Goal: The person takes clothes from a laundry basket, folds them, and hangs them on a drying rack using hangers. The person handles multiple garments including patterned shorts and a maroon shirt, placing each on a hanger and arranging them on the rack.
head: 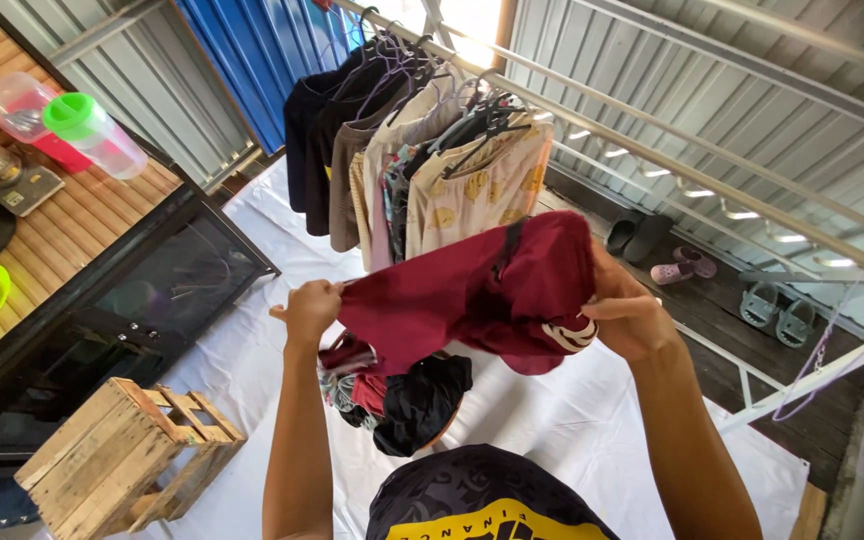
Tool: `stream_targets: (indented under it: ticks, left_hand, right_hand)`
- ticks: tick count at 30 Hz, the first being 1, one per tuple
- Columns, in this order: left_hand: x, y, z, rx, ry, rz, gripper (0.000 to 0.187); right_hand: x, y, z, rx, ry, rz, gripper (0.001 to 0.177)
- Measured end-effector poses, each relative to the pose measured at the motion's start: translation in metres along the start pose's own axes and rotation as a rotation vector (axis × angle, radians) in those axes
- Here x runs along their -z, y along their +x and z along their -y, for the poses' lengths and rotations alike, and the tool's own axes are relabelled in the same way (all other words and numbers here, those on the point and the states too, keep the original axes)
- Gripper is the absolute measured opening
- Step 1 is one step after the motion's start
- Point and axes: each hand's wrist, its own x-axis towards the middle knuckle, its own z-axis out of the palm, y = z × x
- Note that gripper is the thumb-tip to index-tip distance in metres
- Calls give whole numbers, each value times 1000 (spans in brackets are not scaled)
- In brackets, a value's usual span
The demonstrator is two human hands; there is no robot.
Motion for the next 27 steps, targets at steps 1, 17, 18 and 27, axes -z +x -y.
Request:
stream_targets:
  ticks: [1,17,18,27]
  left_hand:
    - [-9,-2,-2,-1,0,3,43]
    - [26,-191,-214,-961,-571,247,31]
    - [16,-184,-215,-996,-542,110,25]
    - [7,-166,-240,-1204,-876,-83,17]
  right_hand:
    - [-7,-1,3,0,-1,-3,98]
    - [-18,-8,47,-155,-726,-23,56]
    - [-20,-8,52,-76,-1114,69,58]
    - [56,-12,12,-238,-1039,-242,15]
